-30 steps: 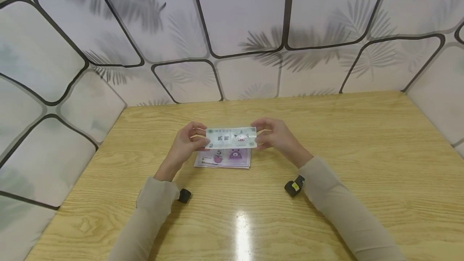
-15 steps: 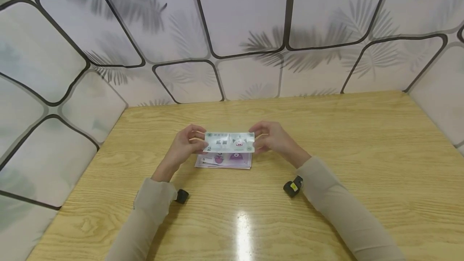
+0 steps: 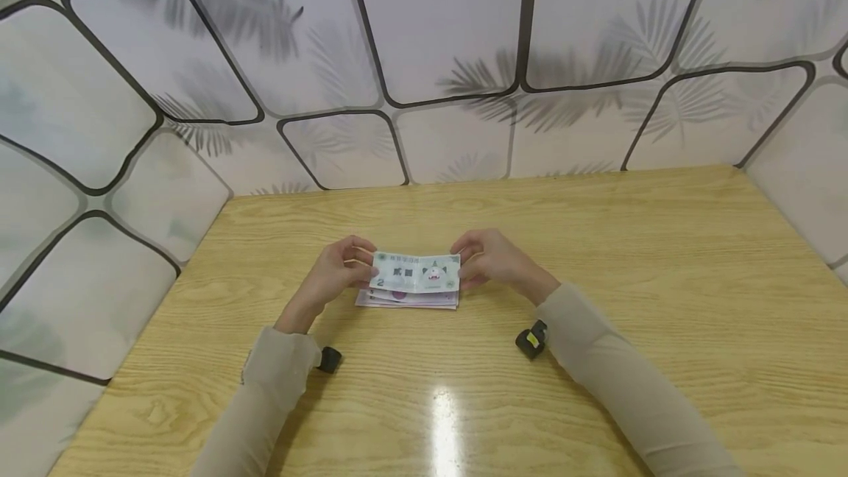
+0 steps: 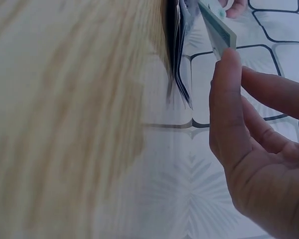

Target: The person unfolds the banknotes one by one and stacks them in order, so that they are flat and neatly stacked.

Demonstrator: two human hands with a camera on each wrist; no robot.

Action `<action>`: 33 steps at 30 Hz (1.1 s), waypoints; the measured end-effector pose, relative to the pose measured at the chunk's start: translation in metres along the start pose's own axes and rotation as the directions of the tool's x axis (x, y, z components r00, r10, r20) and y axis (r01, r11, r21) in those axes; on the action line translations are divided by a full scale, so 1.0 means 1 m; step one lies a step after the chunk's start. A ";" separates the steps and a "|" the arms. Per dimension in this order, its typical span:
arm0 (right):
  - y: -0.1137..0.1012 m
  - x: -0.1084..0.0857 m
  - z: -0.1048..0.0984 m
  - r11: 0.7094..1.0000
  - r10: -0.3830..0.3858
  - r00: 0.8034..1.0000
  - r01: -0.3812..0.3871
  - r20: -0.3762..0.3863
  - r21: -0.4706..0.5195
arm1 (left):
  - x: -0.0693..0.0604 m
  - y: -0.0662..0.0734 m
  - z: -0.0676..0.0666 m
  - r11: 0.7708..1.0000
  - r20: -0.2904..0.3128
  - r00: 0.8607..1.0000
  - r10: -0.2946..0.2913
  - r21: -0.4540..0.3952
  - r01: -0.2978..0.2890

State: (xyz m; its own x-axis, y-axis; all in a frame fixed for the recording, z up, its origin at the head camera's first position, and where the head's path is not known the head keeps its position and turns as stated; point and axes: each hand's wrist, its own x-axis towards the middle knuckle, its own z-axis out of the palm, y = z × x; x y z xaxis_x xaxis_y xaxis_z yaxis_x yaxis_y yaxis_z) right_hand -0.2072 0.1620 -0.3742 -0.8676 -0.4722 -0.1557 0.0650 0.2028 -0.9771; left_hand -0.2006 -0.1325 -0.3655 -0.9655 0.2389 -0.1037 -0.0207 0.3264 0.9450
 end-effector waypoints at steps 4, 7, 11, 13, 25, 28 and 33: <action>0.001 0.001 0.000 1.000 0.013 1.000 -0.012 0.015 -0.011 | 0.000 -0.001 0.000 0.999 0.010 1.000 -0.008 0.036 0.008; 0.001 -0.001 -0.001 1.000 0.013 1.000 -0.012 0.017 -0.021 | 0.000 -0.001 -0.001 0.998 0.011 1.000 -0.008 0.069 0.008; 0.000 -0.003 -0.001 0.999 0.011 1.000 -0.010 0.015 -0.044 | 0.001 -0.002 -0.003 0.993 0.016 1.000 -0.003 0.116 0.002; 0.000 -0.005 0.000 0.999 0.011 1.000 -0.010 0.015 -0.049 | 0.001 -0.001 -0.005 0.991 0.020 1.000 0.000 0.135 -0.003; -0.002 -0.017 -0.008 0.982 -0.029 0.995 0.011 -0.092 -0.187 | -0.005 0.003 -0.017 0.976 -0.049 0.995 0.085 0.206 -0.074; -0.002 -0.024 -0.015 0.966 -0.089 0.983 0.046 -0.160 -0.254 | -0.007 0.000 -0.022 0.949 -0.079 0.981 0.175 0.280 -0.146; -0.001 -0.037 -0.023 0.852 -0.268 0.924 0.094 -0.274 -0.515 | -0.010 -0.004 -0.027 0.878 -0.160 0.945 0.287 0.439 -0.192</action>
State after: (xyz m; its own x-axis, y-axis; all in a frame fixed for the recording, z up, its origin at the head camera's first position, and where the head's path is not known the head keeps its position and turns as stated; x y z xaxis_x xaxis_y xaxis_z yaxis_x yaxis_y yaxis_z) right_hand -0.1864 0.1989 -0.3645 -0.9538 -0.2559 0.1573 -0.2803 0.5697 -0.7726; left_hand -0.1983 -0.1611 -0.3597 -0.9594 0.1733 0.2227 0.2815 0.6418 0.7134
